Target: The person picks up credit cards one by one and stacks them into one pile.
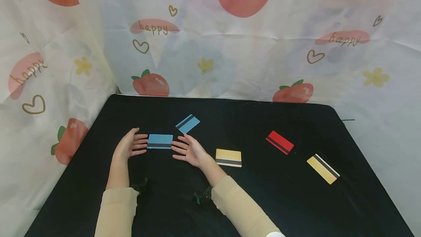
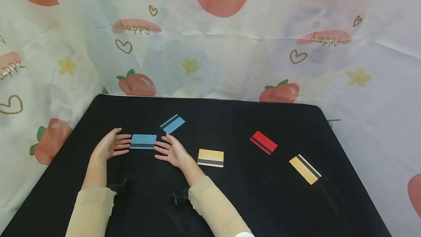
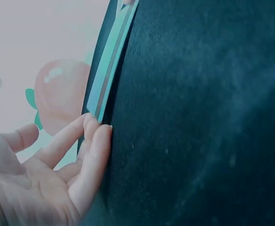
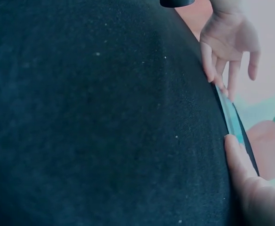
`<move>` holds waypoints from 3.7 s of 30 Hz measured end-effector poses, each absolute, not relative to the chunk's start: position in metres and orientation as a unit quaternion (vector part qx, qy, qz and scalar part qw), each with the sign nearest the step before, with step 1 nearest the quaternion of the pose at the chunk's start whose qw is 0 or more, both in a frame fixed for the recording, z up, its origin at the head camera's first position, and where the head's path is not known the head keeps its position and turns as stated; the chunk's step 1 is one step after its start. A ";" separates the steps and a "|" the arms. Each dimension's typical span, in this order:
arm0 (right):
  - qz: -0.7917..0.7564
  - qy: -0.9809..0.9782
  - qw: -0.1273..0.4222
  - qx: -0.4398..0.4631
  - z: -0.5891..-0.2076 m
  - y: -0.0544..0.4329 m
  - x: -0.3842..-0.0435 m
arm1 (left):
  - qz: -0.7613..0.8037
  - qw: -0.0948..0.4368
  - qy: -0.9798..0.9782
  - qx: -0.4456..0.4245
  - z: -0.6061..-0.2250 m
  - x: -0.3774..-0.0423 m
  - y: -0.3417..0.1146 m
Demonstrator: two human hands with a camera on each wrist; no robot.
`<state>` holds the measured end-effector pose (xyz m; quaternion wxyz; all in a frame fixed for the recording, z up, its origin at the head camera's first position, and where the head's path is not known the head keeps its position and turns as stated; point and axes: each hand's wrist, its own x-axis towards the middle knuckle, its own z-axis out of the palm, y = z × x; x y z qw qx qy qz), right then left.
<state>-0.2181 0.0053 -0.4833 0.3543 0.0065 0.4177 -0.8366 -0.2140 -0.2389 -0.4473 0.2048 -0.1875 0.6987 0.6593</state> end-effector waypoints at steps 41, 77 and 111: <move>-0.834 0.426 0.352 0.016 -0.486 0.005 -0.218 | 0.657 0.089 0.714 -0.225 -0.461 -0.203 -0.223; -0.733 0.673 0.095 0.039 -0.459 0.050 -0.191 | 0.697 0.050 0.692 -0.182 -0.454 -0.184 -0.136; -0.709 0.686 0.093 0.136 -0.460 0.129 -0.172 | 0.722 0.088 0.676 -0.120 -0.460 -0.180 -0.060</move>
